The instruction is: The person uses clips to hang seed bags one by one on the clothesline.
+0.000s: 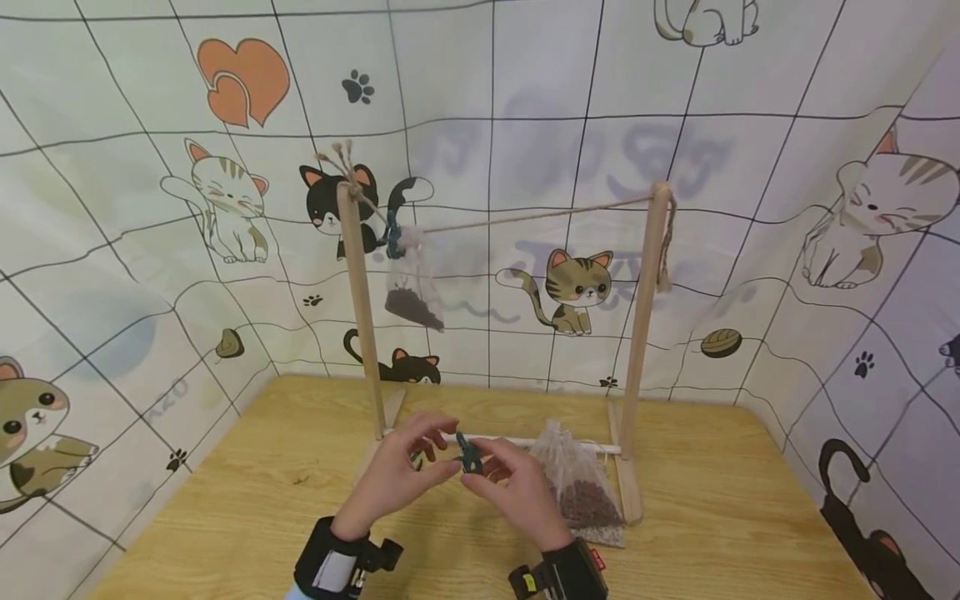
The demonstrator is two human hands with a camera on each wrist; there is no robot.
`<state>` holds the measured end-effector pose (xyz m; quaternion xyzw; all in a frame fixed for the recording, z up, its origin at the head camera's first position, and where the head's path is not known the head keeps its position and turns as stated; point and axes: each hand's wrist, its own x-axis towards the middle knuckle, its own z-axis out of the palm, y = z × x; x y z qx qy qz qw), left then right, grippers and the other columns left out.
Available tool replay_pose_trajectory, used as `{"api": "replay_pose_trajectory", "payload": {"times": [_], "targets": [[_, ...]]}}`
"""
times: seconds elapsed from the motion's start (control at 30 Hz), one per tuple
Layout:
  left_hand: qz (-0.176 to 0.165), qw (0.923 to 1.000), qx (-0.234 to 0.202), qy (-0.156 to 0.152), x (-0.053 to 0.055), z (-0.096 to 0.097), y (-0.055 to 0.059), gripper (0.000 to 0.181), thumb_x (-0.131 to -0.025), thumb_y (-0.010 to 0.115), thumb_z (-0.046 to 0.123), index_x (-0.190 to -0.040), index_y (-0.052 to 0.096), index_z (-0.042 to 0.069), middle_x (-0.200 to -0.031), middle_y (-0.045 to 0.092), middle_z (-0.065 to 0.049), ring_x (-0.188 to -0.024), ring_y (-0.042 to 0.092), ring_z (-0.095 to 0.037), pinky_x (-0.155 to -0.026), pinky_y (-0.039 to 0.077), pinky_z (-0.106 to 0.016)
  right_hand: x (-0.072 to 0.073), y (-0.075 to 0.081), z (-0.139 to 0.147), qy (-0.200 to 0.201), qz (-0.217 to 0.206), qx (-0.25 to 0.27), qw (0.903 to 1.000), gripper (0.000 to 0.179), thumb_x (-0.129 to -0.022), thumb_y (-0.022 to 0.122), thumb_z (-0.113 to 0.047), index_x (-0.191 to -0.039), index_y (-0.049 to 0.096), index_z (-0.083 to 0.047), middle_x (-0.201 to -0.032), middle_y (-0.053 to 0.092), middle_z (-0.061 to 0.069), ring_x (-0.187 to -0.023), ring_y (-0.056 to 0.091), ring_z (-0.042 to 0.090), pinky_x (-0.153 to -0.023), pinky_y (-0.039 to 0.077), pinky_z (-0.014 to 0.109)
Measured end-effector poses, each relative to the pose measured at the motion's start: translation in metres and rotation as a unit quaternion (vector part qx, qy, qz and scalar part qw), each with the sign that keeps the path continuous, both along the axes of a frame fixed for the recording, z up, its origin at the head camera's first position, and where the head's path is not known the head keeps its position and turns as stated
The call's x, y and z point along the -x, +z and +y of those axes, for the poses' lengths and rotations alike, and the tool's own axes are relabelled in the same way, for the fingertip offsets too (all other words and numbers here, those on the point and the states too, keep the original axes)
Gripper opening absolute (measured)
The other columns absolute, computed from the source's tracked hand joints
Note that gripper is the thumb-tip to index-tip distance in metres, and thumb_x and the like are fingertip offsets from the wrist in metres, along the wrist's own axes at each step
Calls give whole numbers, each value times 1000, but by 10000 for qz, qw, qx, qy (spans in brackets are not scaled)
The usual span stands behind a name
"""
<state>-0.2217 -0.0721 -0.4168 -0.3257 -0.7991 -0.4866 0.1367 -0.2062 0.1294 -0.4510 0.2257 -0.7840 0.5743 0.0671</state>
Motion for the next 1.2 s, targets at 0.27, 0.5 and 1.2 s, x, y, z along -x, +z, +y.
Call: {"api": "replay_pose_trajectory", "payload": {"times": [0.27, 0.5, 1.2], "targets": [[-143, 9999, 59, -39, 1, -1, 1, 36, -78, 73, 27, -111, 62, 17, -97, 60, 4, -80, 56, -20, -68, 49, -35, -2, 2, -1, 233, 197, 17, 9995, 45, -85, 64, -31, -128, 54, -24, -110, 62, 1, -82, 61, 16, -71, 51, 35], [27, 9999, -26, -102, 1, 0, 2, 30, -80, 70, 35, -105, 62, 21, -92, 59, 8, -79, 54, -13, -68, 48, -30, -2, 3, -5, 203, 214, -123, 9995, 45, -86, 64, -24, -130, 53, -19, -111, 63, 8, -82, 61, 13, -70, 51, 33], [413, 9956, -826, 168, -16, -5, 31, 6, -76, 71, 6, -82, 69, 7, -77, 67, -4, -60, 52, -10, -52, 44, -22, 24, -15, 45, -1560, 757, -744, 9820, 31, -86, 64, -29, -116, 62, -20, -105, 65, 0, -86, 59, 10, -72, 50, 28]]}}
